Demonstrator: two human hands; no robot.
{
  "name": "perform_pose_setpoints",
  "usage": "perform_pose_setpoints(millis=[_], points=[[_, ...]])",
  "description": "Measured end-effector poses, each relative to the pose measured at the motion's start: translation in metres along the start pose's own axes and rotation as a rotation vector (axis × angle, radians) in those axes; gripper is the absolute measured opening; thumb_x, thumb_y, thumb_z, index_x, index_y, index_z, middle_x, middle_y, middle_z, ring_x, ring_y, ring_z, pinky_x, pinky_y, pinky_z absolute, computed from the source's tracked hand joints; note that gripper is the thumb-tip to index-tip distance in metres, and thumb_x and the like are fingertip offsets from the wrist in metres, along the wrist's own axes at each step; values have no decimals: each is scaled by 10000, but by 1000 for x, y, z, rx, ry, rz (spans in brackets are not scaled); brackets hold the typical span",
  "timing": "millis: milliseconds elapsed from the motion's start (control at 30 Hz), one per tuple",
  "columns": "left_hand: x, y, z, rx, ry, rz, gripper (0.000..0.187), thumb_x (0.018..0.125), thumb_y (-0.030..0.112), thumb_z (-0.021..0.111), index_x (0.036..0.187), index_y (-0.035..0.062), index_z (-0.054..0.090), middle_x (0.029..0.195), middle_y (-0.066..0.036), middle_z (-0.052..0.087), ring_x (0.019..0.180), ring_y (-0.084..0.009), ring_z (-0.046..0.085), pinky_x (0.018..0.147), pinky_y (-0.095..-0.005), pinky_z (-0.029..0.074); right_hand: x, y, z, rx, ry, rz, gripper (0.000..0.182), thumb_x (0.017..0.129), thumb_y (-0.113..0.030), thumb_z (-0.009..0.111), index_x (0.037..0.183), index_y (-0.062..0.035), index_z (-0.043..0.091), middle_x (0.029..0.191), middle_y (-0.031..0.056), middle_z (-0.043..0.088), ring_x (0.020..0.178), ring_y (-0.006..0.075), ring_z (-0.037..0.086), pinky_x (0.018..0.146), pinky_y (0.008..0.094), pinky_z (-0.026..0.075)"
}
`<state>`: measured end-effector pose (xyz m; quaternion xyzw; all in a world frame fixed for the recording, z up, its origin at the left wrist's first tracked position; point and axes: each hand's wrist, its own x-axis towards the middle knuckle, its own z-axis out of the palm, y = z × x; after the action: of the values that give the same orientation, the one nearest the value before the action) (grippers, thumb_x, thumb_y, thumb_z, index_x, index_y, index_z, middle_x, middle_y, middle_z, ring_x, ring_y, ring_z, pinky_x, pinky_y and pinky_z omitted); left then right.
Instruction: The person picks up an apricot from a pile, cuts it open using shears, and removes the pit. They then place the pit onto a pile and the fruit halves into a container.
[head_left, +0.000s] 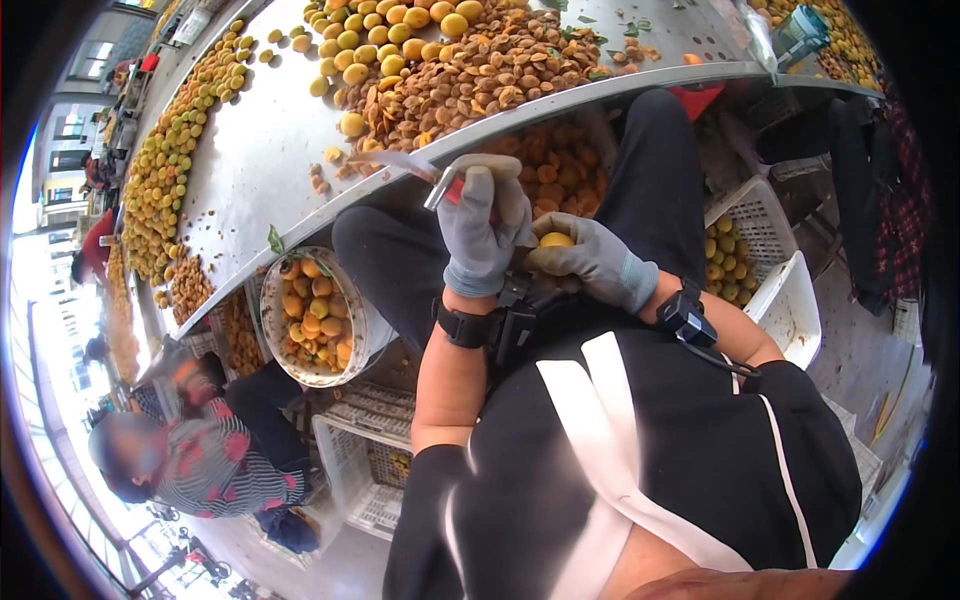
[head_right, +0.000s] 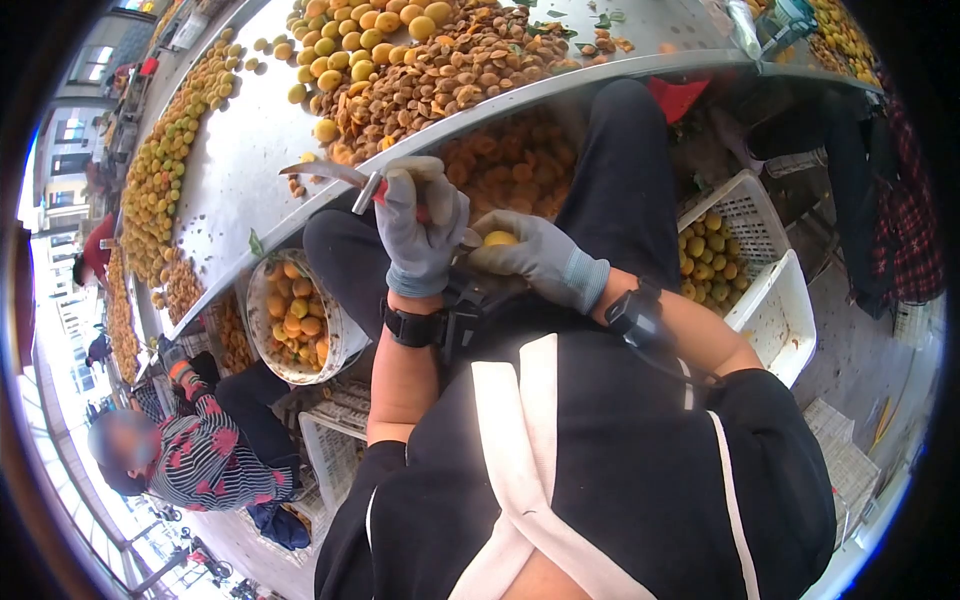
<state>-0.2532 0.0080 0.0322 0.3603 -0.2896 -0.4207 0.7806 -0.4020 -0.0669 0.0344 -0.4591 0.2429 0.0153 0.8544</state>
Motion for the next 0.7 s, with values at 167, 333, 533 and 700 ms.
perform_pose_setpoints(millis=[167,333,533,700], points=[[8,5,21,9,69,152,400,962,368,539,1085,-11,574,623,-33,501,420,-77,391,413,-233,394,5,5,-4,38,25,-26,319,879,-180,685,1134,-47,549,917,30,629,747,76,619,615,197,497],[10,17,7,-55,-45,150,402,979,363,514,1084,-20,576,561,-18,459,399,-73,358,379,-238,358,3,6,-1,-73,11,-90,323,868,-130,689,1146,-57,541,944,25,626,790,75,619,650,211,512],[8,11,8,-112,-39,192,360,990,338,503,1008,-13,578,525,-17,427,369,-77,315,360,-239,328,-3,0,4,-98,53,-50,317,864,-119,696,1131,-62,534,962,14,613,808,67,604,678,219,515],[6,12,17,-88,71,130,318,991,304,512,997,-6,583,522,-14,426,361,-79,313,357,-238,314,-1,8,5,-131,62,-202,280,875,-130,689,1094,-64,527,968,16,593,855,73,590,731,237,512]])
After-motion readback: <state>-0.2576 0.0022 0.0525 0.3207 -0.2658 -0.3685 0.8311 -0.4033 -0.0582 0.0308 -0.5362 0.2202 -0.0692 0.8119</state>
